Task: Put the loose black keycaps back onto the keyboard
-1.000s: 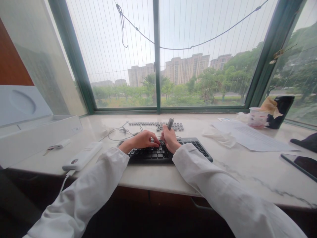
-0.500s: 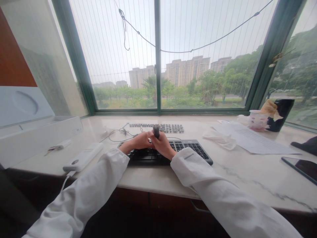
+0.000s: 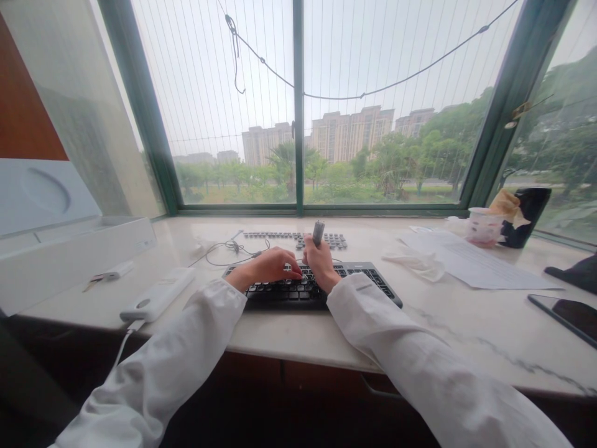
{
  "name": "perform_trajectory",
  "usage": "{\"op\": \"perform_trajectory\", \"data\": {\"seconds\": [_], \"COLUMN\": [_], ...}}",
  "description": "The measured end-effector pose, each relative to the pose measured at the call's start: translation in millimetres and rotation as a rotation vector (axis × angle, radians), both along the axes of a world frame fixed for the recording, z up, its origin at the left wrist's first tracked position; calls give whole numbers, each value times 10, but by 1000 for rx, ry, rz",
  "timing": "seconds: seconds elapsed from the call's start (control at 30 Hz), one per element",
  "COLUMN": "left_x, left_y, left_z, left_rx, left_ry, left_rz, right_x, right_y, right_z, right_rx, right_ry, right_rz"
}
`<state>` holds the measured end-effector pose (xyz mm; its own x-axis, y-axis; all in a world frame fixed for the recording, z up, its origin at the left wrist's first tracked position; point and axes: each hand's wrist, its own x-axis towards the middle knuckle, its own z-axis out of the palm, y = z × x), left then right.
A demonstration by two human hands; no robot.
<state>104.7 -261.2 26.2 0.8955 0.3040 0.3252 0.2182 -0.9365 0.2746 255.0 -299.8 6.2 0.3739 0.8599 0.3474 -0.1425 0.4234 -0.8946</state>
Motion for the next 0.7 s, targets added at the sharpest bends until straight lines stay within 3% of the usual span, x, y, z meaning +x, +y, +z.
{"op": "perform_trajectory", "data": {"seconds": [0.27,0.57,0.7], "left_x": [14,14,8], "left_y": [-33,28,33], "left_z": [53,16,13], "left_rx": [40,-23,-37], "left_ry": [23,12,-3], "left_rz": [-26,-32,-40], "right_x": [-2,69,42], "right_y": [4,-50,-43], "right_z": [9,96,66], "right_rx": [-47,-168,-130], "right_ry": [73,312,85], "right_rz": [10,76,35]}}
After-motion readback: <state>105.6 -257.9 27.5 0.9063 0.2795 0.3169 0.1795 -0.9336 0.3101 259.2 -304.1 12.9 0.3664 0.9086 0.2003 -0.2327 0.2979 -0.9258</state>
